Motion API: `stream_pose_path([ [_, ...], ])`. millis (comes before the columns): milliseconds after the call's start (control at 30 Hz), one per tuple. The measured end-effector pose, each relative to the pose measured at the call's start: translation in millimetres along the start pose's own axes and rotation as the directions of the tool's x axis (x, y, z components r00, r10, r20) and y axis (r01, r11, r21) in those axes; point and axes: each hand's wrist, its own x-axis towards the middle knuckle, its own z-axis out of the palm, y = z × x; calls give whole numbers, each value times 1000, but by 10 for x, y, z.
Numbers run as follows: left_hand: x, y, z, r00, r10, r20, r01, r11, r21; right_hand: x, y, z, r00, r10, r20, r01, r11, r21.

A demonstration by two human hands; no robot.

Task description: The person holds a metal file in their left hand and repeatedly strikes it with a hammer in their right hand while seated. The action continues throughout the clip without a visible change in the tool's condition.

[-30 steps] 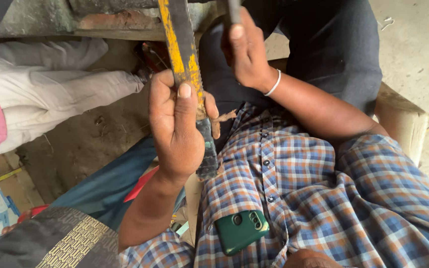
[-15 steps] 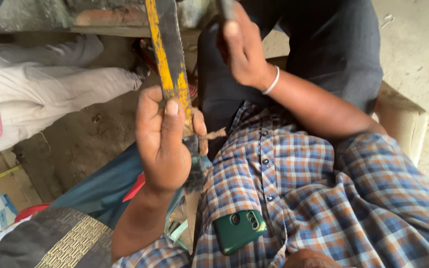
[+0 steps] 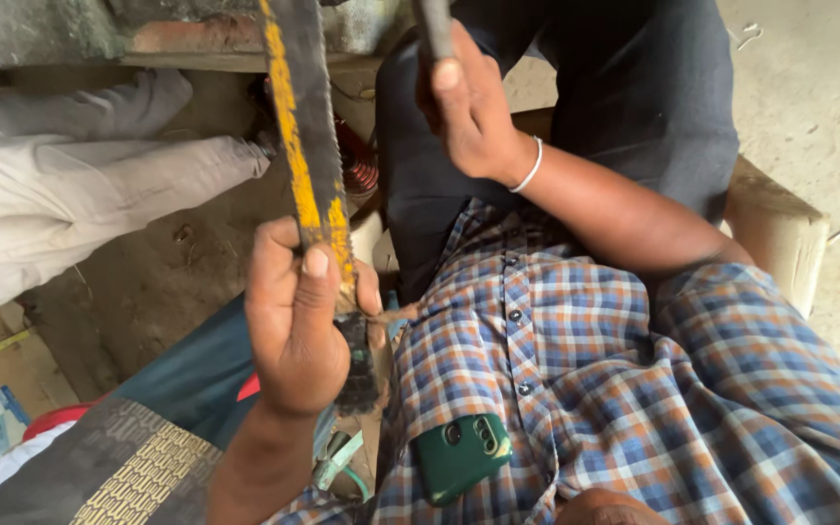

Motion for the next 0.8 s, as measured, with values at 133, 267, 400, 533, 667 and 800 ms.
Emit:
stream_pose_path([
  [133,-22,-117,-2,1000,6,31,-6,1000,-26,-25,20,-78,998,-65,-6,64,990,-128],
  [267,-48,-142,6,1000,20,18,-20,1000,-19,-24,33,-42,999,-32,12,33,997,-66],
  [400,-91,-85,-6,1000,-16,-17,15,999,-32,-23,21,10,1000,-4,12,5,999,-32],
  [533,-83,-88,-19,996,88,-11,-87,995,50,-55,51,-1,1000,9,14,-9,1000,-17],
  [667,-79,-91,-35,997,75,-19,-74,996,48,-104,104,-24,999,-29,-39,27,998,-58],
  [800,-29,-15,-53,995,103,-12,-102,993,54,4,128,115,934,-180,-307,246,950,193],
])
